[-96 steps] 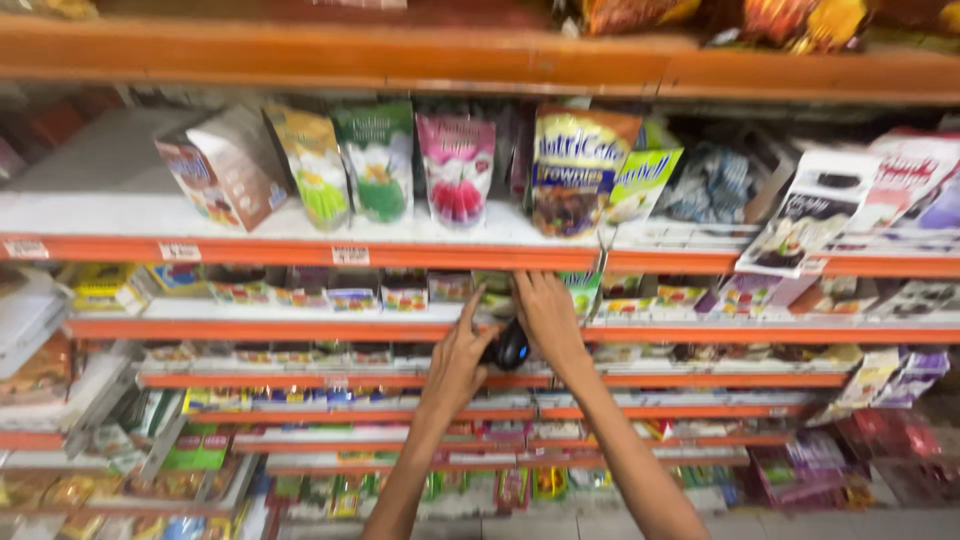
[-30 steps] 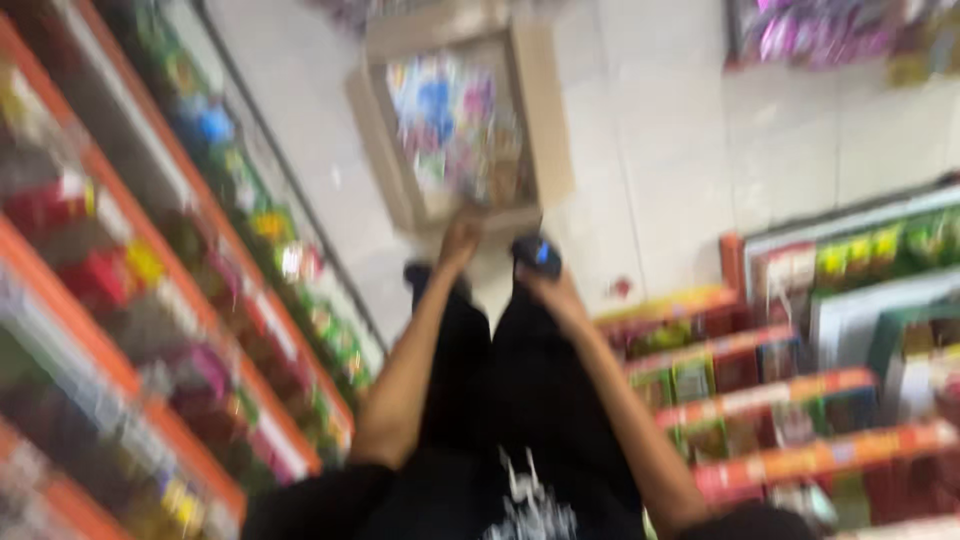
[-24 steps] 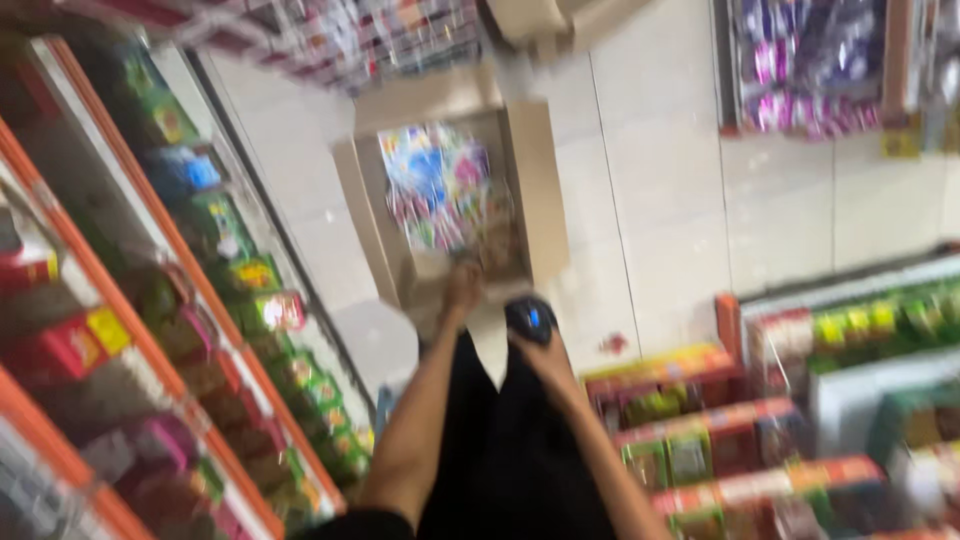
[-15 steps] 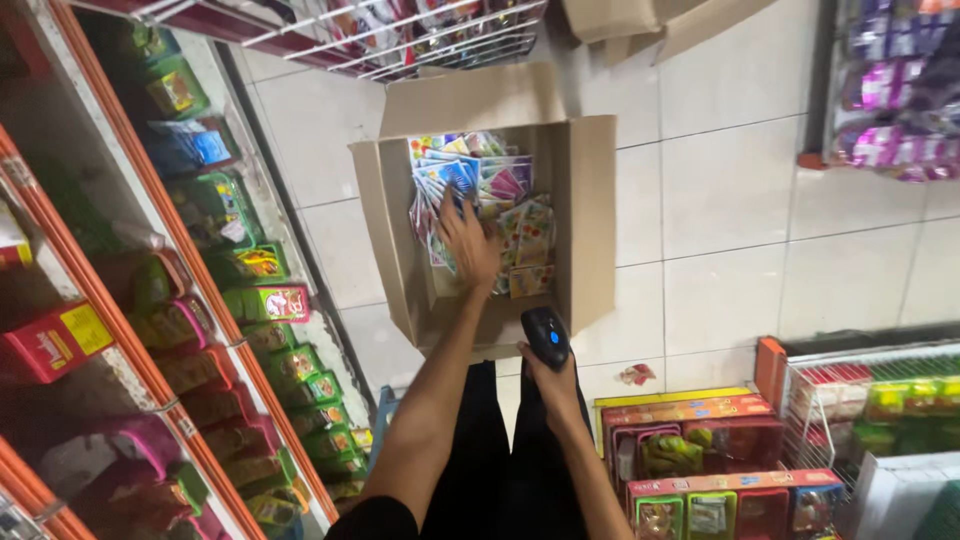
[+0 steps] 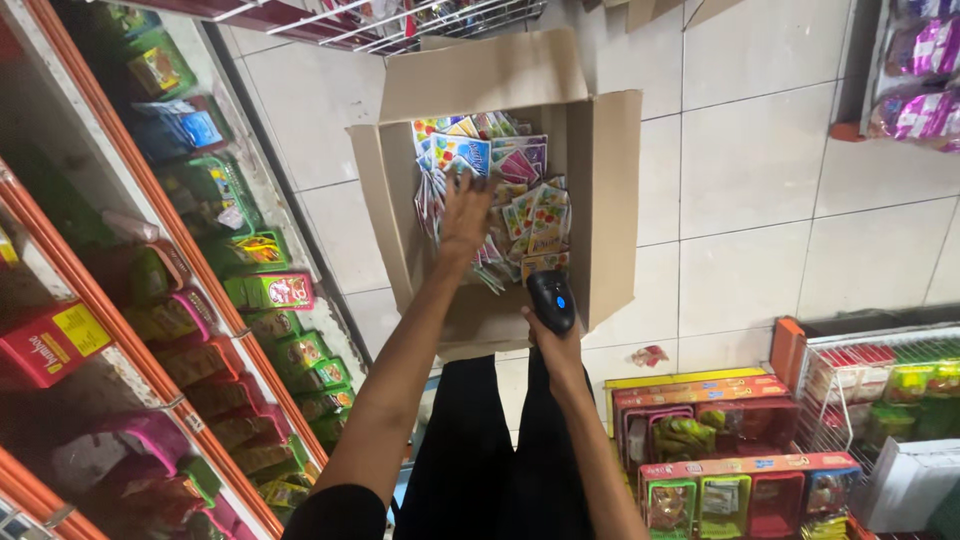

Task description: The person uses a handheld barcode scanner to scan various packets from a cardboard box on the floor and places them onto the supermarket shelves.

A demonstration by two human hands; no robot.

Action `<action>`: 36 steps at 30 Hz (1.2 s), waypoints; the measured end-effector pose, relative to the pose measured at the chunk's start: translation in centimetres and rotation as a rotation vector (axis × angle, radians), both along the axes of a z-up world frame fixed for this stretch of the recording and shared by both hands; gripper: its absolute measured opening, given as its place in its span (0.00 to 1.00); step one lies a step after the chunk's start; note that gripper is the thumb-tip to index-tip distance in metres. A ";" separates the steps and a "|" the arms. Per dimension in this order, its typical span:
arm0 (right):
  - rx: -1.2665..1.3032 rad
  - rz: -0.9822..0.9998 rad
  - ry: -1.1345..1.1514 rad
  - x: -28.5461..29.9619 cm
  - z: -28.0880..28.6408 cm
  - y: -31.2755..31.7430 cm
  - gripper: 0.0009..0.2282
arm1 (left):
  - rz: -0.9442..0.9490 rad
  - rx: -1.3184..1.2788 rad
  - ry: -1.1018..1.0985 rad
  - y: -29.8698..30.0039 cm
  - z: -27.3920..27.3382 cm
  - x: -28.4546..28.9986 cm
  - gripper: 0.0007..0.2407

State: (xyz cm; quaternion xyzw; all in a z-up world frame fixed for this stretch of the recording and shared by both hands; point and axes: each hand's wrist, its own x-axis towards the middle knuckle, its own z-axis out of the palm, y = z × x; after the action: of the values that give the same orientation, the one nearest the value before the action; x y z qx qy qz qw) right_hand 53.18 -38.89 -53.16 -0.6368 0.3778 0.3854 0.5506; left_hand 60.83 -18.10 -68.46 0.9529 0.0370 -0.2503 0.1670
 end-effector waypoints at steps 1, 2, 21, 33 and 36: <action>-0.017 -0.002 -0.010 -0.2 0.0 -0.3 0.09 | 0.001 -0.002 -0.002 -0.8 -0.4 -0.7 0.28; -0.016 -0.002 -0.017 -0.3 -0.2 -0.5 0.09 | -0.046 0.043 -0.030 -1.3 -1.3 -1.2 0.28; 0.002 -0.049 0.025 -0.1 -1.0 -4.7 0.06 | 0.940 -0.891 -0.150 -3.5 -1.5 -3.2 0.11; 0.077 -0.064 -0.037 0.2 -1.5 -6.5 0.03 | 0.307 -0.539 -0.078 -4.6 5.8 -2.2 0.55; 0.082 -0.068 -0.041 -0.4 -1.3 -7.2 0.04 | 0.196 -0.491 -0.236 -4.9 4.7 -4.2 0.54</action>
State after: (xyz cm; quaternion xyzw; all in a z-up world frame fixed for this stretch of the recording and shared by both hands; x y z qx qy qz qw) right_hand 52.75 -46.12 -54.42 -0.6083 0.3717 0.3686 0.5965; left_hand 56.63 -23.01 -63.80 0.8984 0.0476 -0.1219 0.4193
